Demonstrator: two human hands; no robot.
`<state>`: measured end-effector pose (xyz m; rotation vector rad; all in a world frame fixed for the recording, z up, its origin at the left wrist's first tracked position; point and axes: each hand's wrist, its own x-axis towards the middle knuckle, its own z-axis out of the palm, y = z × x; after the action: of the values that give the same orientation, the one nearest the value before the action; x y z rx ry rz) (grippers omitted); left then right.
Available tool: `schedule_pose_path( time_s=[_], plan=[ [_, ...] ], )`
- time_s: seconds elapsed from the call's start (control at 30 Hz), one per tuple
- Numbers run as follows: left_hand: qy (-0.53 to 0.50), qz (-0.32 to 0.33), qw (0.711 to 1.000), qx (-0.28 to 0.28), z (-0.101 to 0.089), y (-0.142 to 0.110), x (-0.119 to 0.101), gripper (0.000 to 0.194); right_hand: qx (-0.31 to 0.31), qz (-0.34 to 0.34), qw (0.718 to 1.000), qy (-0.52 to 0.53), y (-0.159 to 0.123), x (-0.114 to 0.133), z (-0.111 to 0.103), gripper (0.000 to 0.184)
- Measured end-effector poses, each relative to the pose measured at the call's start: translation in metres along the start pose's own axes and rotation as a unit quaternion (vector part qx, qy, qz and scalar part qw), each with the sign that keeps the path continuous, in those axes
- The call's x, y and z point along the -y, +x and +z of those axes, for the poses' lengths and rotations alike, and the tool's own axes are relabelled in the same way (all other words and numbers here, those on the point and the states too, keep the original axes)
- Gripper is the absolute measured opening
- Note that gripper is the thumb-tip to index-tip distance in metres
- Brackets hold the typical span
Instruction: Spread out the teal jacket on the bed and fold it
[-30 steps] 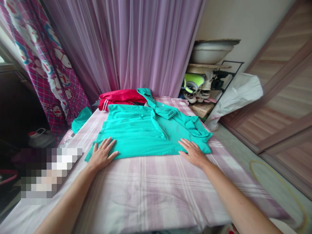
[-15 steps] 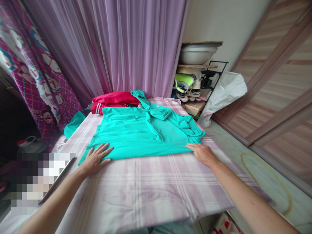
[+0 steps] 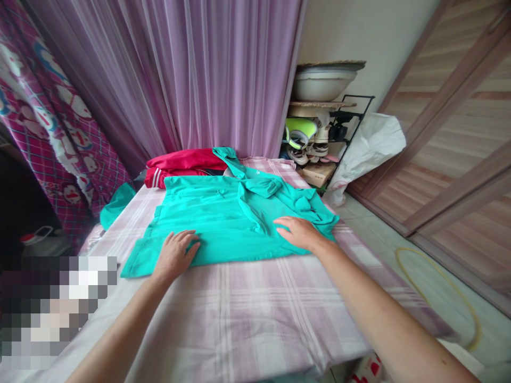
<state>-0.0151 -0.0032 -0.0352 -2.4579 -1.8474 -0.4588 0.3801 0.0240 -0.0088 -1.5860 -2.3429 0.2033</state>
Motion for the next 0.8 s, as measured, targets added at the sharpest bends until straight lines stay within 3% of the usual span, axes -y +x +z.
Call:
schedule_pose_path(
  time_s=[0.1,0.2,0.27,0.47,0.57,0.67,0.73,0.8],
  plan=[
    [-0.044,0.041,0.998,0.007,0.007,0.015,-0.032,0.039,0.006,0.122,0.988,0.099,0.035,0.005,0.01,0.029],
    [-0.07,0.078,0.994,0.002,0.017,0.03,-0.057,0.039,-0.009,0.279,0.925,0.256,0.067,-0.009,0.015,0.021],
    [-0.078,0.082,0.994,0.0,0.026,0.039,-0.064,0.04,-0.013,0.327,0.893,0.308,0.087,-0.021,0.014,0.019],
    [-0.094,0.092,0.991,-0.031,0.05,0.043,-0.057,0.039,-0.014,0.384,0.822,0.42,0.15,-0.041,0.01,0.032],
    [-0.098,0.094,0.99,-0.025,0.053,0.041,-0.054,0.037,-0.023,0.39,0.805,0.446,0.178,-0.044,0.015,0.027],
    [-0.105,0.09,0.99,-0.03,0.052,0.04,-0.056,0.035,-0.044,0.375,0.812,0.445,0.203,-0.044,0.011,0.015],
    [-0.11,0.087,0.99,-0.035,0.051,0.04,-0.058,0.033,-0.053,0.341,0.829,0.439,0.222,-0.042,0.0,0.006],
    [-0.114,0.081,0.99,-0.033,0.05,0.04,-0.06,0.032,-0.059,0.291,0.849,0.437,0.243,-0.038,-0.014,0.007]
  ],
)
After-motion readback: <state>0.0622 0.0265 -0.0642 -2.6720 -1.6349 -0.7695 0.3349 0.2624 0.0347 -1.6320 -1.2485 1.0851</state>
